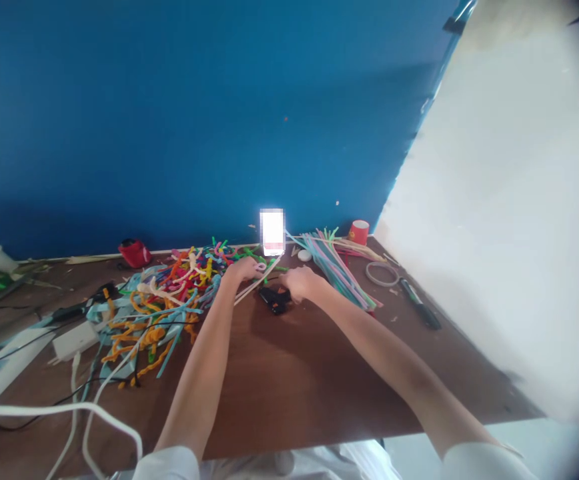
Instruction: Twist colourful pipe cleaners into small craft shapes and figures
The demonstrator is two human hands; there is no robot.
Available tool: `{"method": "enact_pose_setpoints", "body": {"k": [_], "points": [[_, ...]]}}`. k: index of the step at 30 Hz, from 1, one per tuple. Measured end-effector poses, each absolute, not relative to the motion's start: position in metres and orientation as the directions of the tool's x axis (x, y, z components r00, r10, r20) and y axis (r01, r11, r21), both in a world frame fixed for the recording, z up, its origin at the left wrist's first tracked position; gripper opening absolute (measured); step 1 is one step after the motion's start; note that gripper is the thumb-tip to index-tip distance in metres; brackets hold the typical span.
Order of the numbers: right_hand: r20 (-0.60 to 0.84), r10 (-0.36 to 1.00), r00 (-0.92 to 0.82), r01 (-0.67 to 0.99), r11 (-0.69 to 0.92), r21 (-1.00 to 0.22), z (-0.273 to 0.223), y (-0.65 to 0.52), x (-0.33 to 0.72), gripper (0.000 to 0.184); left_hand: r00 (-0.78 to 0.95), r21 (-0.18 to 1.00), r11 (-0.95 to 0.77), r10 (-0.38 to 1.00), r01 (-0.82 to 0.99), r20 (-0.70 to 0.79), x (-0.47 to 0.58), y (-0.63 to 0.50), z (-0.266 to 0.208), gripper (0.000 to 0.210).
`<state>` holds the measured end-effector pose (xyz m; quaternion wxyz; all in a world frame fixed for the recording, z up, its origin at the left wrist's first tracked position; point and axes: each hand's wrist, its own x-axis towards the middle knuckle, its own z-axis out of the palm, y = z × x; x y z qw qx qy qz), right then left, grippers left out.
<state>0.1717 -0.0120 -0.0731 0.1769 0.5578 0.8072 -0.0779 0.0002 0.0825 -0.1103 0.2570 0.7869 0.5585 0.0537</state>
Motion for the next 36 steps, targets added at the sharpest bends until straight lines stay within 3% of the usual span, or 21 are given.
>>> {"method": "enact_pose_setpoints", "body": {"k": [6,12,16,21,23,25,28,32,34,36], "points": [[-0.329,0.873,-0.361,0.914,0.401,0.064,-0.077,-0.016,0.166,0.064,0.358,0.396,-0.229,0.887,0.889,-0.292,-0.004,0.085,-0.109,0.024],[-0.36,0.84,-0.406,0.898,0.439,0.014,-0.08,-0.01,0.172,0.044,0.342,0.411,-0.197,0.885,0.89,-0.317,-0.006,0.089,-0.112,0.024],[-0.404,0.803,-0.437,0.888,0.457,-0.05,-0.076,0.0,0.183,0.04,0.317,0.505,-0.142,0.907,0.851,-0.279,-0.008,0.088,-0.11,0.021],[-0.382,0.779,-0.497,0.865,0.479,-0.149,-0.047,0.004,0.214,0.022,0.182,0.677,-0.052,0.976,0.734,-0.123,-0.017,0.084,-0.094,0.016],[-0.242,0.835,-0.494,0.866,0.45,-0.217,-0.031,0.001,0.234,0.023,0.138,0.734,-0.036,0.987,0.679,-0.079,-0.019,0.08,-0.085,0.022],[-0.087,0.921,-0.379,0.897,0.343,-0.279,-0.016,-0.005,0.255,0.033,0.139,0.773,-0.05,0.989,0.633,-0.05,-0.02,0.075,-0.074,0.017],[0.09,0.944,-0.316,0.838,0.323,-0.441,-0.002,-0.013,0.277,0.033,0.233,0.799,-0.123,0.972,0.588,-0.022,-0.019,0.064,-0.055,0.011],[0.414,0.851,-0.323,0.523,0.525,-0.671,0.002,-0.017,0.283,0.031,0.339,0.77,-0.254,0.939,0.585,0.052,-0.018,0.042,-0.029,0.014],[0.495,0.838,-0.232,0.369,0.546,-0.752,0.001,-0.017,0.279,0.032,0.396,0.687,-0.359,0.911,0.632,0.112,-0.02,0.029,-0.016,0.02],[0.508,0.852,-0.124,0.318,0.519,-0.793,0.001,-0.018,0.272,0.033,0.441,0.604,-0.423,0.888,0.676,0.128,-0.022,0.018,-0.006,0.025]]}}
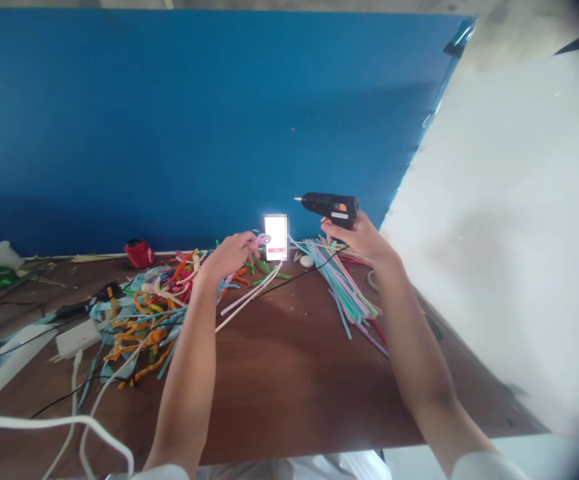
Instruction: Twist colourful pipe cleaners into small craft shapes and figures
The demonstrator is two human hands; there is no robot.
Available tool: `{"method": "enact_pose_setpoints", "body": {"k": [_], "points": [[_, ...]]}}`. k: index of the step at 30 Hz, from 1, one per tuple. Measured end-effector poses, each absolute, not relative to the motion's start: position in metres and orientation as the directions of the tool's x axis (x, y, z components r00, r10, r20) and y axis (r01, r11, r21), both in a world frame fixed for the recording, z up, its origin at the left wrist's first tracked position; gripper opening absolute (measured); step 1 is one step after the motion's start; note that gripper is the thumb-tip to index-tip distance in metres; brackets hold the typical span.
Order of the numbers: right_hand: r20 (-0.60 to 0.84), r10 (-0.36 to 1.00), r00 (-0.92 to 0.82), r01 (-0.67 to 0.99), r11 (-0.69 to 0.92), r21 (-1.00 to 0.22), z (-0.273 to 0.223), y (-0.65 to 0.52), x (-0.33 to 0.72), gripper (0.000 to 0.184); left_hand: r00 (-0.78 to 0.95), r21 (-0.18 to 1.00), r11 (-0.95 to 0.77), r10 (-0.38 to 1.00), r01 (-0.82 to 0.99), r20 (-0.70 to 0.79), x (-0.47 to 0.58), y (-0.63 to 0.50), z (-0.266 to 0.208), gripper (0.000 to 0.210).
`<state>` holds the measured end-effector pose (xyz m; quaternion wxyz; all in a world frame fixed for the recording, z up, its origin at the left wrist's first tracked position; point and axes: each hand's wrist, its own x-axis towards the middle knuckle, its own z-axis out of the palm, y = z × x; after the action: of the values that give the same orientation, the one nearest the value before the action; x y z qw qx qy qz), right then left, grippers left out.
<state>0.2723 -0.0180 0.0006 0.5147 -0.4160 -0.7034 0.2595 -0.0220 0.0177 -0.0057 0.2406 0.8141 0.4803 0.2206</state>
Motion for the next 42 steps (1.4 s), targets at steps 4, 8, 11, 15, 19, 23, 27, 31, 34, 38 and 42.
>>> {"method": "enact_pose_setpoints", "body": {"k": [4,8,11,15,19,23,27,31,34,38,42], "points": [[0.48,0.876,-0.037,0.378,0.457,-0.805,0.001,-0.021,0.26,0.035,0.423,0.476,-0.459,0.886,0.75,0.19,-0.025,0.004,0.005,0.025],[0.399,0.902,-0.166,0.416,0.431,-0.801,-0.003,-0.022,0.249,0.036,0.405,0.455,-0.456,0.89,0.765,0.211,-0.021,-0.002,0.008,0.029],[0.354,0.903,-0.242,0.424,0.426,-0.799,-0.006,-0.023,0.24,0.039,0.426,0.454,-0.457,0.887,0.765,0.177,-0.016,-0.004,0.008,0.028],[0.363,0.902,-0.233,0.478,0.431,-0.766,-0.009,-0.024,0.231,0.037,0.422,0.443,-0.473,0.881,0.762,0.214,-0.011,-0.007,0.008,0.025],[0.369,0.915,-0.162,0.572,0.392,-0.721,-0.011,-0.023,0.225,0.031,0.391,0.45,-0.457,0.889,0.767,0.237,-0.011,-0.009,0.007,0.026],[0.363,0.923,-0.125,0.629,0.357,-0.691,-0.014,-0.019,0.224,0.029,0.377,0.474,-0.42,0.907,0.774,0.188,-0.01,-0.008,0.004,0.028],[0.36,0.926,-0.115,0.683,0.337,-0.648,-0.015,-0.017,0.224,0.028,0.372,0.48,-0.403,0.914,0.779,0.162,-0.009,-0.005,0.0,0.03],[0.356,0.929,-0.1,0.727,0.313,-0.612,-0.015,-0.016,0.221,0.025,0.371,0.482,-0.387,0.919,0.786,0.133,-0.009,-0.006,0.0,0.028],[0.335,0.939,-0.078,0.752,0.275,-0.598,-0.014,-0.016,0.218,0.026,0.373,0.486,-0.383,0.92,0.785,0.123,-0.008,-0.007,0.001,0.03],[0.328,0.943,-0.061,0.759,0.258,-0.598,-0.013,-0.017,0.217,0.026,0.383,0.504,-0.388,0.916,0.772,0.118,-0.007,-0.009,0.001,0.031],[0.34,0.938,-0.073,0.76,0.273,-0.589,-0.014,-0.016,0.219,0.026,0.38,0.504,-0.379,0.919,0.776,0.107,-0.006,-0.01,0.002,0.029]]}}
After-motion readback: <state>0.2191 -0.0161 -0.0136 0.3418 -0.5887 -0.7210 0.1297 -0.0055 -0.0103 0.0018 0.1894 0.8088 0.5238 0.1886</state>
